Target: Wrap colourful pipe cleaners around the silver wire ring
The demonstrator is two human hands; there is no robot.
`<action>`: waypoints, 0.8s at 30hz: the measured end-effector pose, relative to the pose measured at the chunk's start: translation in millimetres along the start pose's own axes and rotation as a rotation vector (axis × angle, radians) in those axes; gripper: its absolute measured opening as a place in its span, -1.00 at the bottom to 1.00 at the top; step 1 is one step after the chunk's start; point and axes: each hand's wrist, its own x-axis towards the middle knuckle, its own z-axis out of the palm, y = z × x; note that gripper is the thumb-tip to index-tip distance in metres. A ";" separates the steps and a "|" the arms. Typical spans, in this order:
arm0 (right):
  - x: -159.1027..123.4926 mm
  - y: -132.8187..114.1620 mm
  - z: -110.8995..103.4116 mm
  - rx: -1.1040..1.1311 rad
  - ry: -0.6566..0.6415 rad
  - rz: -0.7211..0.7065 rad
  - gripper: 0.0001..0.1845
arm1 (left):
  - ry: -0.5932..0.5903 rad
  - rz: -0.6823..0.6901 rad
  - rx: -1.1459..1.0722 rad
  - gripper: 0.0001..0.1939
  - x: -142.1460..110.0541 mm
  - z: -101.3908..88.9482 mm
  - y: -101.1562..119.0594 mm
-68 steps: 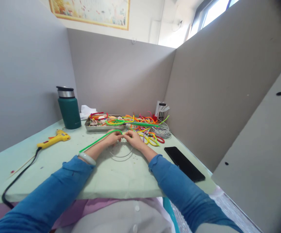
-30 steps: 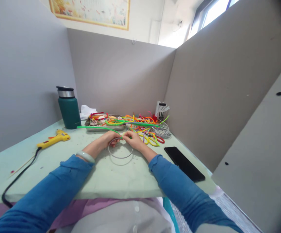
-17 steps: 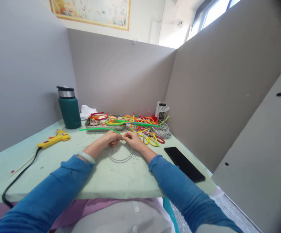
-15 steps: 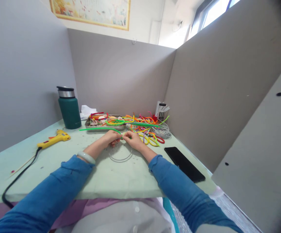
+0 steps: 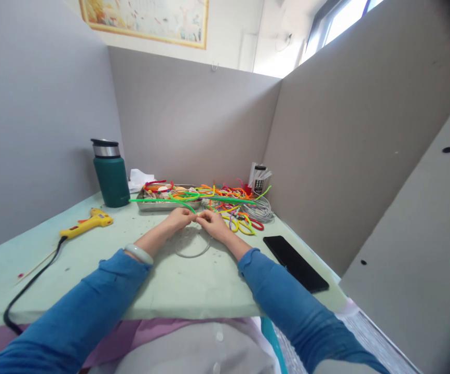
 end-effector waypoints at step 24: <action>-0.1 -1.2 0.1 -0.033 0.007 0.014 -0.77 | 0.035 0.159 0.227 -0.63 7.2 -0.9 -8.6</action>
